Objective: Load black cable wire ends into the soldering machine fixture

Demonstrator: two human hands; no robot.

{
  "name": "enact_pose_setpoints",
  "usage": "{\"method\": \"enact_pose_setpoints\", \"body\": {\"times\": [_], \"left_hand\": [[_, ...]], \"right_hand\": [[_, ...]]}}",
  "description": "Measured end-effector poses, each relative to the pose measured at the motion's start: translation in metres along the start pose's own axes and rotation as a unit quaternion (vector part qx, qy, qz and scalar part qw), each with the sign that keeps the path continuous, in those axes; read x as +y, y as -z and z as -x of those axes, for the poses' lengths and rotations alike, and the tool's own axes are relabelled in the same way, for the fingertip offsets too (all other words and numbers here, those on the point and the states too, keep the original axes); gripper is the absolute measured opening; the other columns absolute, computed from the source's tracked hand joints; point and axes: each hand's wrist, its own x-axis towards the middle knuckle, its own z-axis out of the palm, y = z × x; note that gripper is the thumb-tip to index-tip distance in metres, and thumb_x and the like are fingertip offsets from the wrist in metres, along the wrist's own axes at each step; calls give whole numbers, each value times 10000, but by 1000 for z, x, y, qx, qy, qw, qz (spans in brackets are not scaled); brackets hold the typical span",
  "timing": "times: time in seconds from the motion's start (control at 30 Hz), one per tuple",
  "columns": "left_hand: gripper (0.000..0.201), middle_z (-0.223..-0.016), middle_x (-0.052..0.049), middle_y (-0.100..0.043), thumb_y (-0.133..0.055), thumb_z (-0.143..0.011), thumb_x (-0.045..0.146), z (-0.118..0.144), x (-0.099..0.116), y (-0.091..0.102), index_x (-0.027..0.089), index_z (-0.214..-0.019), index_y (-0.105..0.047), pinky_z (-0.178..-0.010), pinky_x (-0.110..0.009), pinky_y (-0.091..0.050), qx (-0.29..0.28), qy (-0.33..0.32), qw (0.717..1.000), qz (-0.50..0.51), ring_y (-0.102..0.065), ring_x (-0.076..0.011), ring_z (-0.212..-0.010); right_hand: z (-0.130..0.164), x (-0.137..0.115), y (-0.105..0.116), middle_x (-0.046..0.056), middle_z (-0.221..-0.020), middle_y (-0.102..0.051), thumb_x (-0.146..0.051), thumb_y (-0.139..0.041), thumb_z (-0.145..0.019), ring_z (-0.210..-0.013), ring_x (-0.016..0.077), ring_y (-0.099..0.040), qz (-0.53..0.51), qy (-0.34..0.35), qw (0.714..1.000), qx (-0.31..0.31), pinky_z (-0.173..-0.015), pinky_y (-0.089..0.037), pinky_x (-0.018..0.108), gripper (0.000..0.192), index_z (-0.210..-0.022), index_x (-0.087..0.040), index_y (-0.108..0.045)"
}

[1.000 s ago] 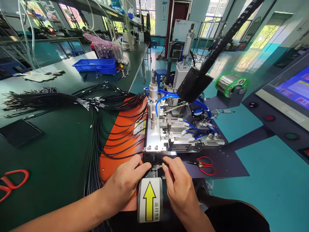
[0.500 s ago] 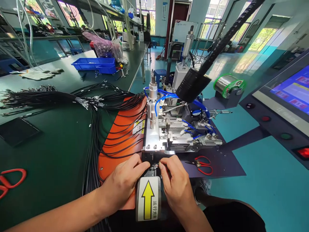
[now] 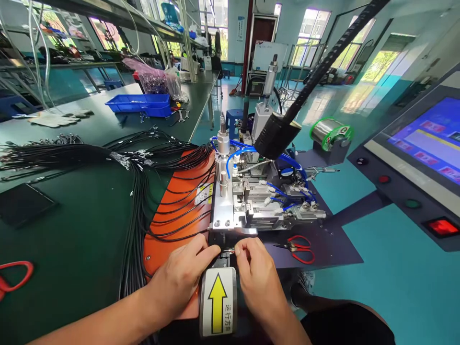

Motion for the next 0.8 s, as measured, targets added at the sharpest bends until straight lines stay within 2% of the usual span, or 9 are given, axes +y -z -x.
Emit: {"method": "enact_pose_setpoints", "body": {"times": [0.1, 0.2, 0.3, 0.47, 0.63, 0.8], "left_hand": [[238, -906, -47, -505, -480, -888, 30, 0, -1, 0, 194, -1011, -600, -660, -325, -525, 3, -4, 1000, -4, -548, -200, -740], [230, -896, -40, -506, -478, -905, 42, 1, -1, 0, 198, -1017, -606, -655, -309, -512, 2, -5, 1000, -9, -544, -194, -738], [200, -898, -38, -512, -486, -922, 65, 0, 0, 1, 196, -1005, -611, -645, -293, -497, 3, -3, 1000, -21, -541, -183, -728], [166, -878, -30, -526, -486, -947, 108, -1, 3, 4, 196, -987, -621, -623, -279, -472, 22, -3, 999, -45, -525, -173, -711], [178, -873, -50, -551, -472, -958, 108, 3, 3, 7, 163, -970, -640, -690, -349, -480, 38, -38, 997, -48, -508, -213, -780], [225, -853, -62, -559, -429, -986, 140, 6, -2, 7, 142, -921, -644, -722, -386, -466, 65, -40, 997, -11, -475, -230, -815]], "right_hand": [[0, -2, 4, -15, -722, -543, -488, -449, -981, -659, 148, -495, -67, -83, 994, -21, -607, -389, 258, 315, -916, -221, -602], [1, -3, 1, -44, -620, -475, -548, -461, -959, -552, 126, -426, -123, -116, 985, -42, -507, -335, 234, 361, -914, -218, -600], [1, -5, -4, -31, -660, -527, -534, -491, -944, -561, 123, -447, -123, -104, 987, -24, -511, -342, 230, 354, -874, -205, -600], [0, -3, -10, 1, -744, -603, -473, -461, -969, -668, 151, -539, -78, -53, 995, 15, -609, -409, 241, 338, -854, -188, -602], [-2, 2, -15, 8, -744, -593, -408, -401, -1004, -682, 157, -533, -25, 6, 999, 36, -640, -410, 256, 324, -818, -192, -555], [-1, 2, -14, -4, -728, -576, -413, -383, -1010, -673, 150, -520, -38, -6, 999, 26, -624, -391, 252, 330, -804, -199, -527]]}}
